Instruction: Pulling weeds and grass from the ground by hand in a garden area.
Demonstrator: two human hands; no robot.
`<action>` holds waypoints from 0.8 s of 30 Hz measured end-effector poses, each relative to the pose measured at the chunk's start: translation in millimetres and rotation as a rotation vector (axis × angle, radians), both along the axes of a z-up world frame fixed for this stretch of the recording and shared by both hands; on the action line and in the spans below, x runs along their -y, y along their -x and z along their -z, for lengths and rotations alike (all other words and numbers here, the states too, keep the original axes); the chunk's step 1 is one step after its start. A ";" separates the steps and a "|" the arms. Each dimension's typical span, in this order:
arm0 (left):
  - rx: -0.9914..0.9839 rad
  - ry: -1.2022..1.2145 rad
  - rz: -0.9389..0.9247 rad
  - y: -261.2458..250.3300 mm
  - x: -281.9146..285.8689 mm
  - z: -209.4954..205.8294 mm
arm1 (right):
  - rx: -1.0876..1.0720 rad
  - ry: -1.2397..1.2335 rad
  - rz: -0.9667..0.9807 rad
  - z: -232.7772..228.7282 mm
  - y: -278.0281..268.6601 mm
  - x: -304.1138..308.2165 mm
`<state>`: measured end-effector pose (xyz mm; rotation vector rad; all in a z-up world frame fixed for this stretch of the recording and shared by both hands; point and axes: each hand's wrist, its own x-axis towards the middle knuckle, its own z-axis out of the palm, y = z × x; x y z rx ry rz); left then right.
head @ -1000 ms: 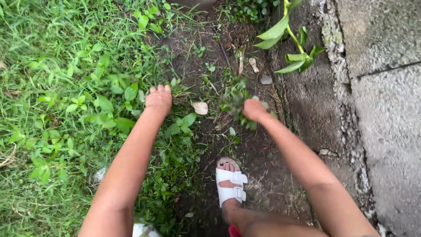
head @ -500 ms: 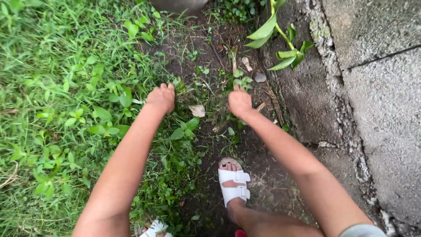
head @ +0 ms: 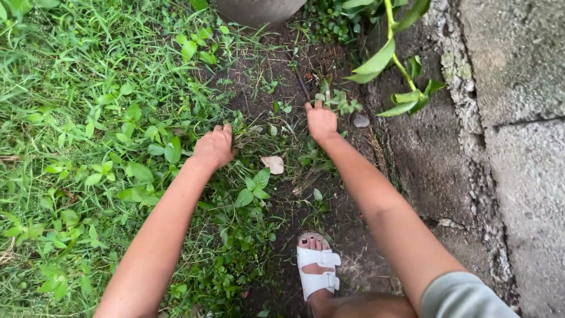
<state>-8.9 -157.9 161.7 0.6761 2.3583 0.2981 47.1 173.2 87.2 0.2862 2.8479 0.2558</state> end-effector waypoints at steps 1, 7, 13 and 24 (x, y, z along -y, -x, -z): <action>0.002 0.003 -0.005 1.7 1.8 1.6 | 0.002 0.003 -0.005 12.1 2.0 -5.6; 0.038 0.004 0.008 4.8 -4.5 15.4 | -0.048 0.098 -0.112 -44.2 -22.4 6.0; 0.013 0.027 0.034 2.9 -10.9 46.5 | 0.197 0.106 0.073 37.7 -85.1 -76.0; 0.060 -0.001 -0.002 2.9 6.8 12.8 | 0.151 0.315 0.283 -63.6 -30.7 22.1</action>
